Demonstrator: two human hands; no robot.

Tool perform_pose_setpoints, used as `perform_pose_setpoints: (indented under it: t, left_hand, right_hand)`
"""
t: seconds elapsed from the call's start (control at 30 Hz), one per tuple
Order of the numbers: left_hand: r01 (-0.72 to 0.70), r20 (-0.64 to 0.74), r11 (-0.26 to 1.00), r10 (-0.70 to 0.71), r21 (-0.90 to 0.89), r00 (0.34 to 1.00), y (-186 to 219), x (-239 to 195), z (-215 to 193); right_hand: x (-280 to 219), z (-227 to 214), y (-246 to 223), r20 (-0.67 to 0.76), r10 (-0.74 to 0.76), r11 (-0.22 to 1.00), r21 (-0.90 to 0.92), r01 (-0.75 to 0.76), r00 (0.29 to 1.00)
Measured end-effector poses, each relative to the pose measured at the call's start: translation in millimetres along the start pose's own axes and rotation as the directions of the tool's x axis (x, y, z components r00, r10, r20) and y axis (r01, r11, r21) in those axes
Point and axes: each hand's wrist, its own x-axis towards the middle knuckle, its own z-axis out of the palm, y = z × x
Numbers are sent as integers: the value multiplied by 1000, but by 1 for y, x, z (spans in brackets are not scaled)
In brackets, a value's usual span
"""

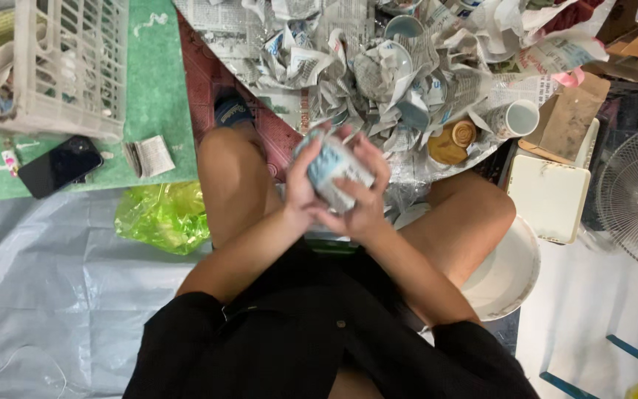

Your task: The person sits on the floor and wraps small ceramic bowls and cups with newspaper. They fold the paper around each item to create a protective bundle and place the finished packages into a nearby pile.

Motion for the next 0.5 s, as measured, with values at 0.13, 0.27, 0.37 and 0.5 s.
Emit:
perform_pose_setpoints:
  t: [0.13,0.27,0.37,0.5]
  left_hand:
    - [153,-6,983,-154,100,988,29,91,-3]
    - [145,-4,979,-146,143,989,67,196,-10]
    - [35,-29,937,-26,347,999,93,229,-23]
    - [47,-49,915,-30,402,998,115,241,-46]
  right_hand:
    - [62,-3,42,108,109,983,-159,-91,988]
    - [127,14,100,176,213,963,-206,-175,961]
    - [168,34,146,212,181,977,-150,-151,960]
    - [193,69,199,304,193,970,-201,-135,933]
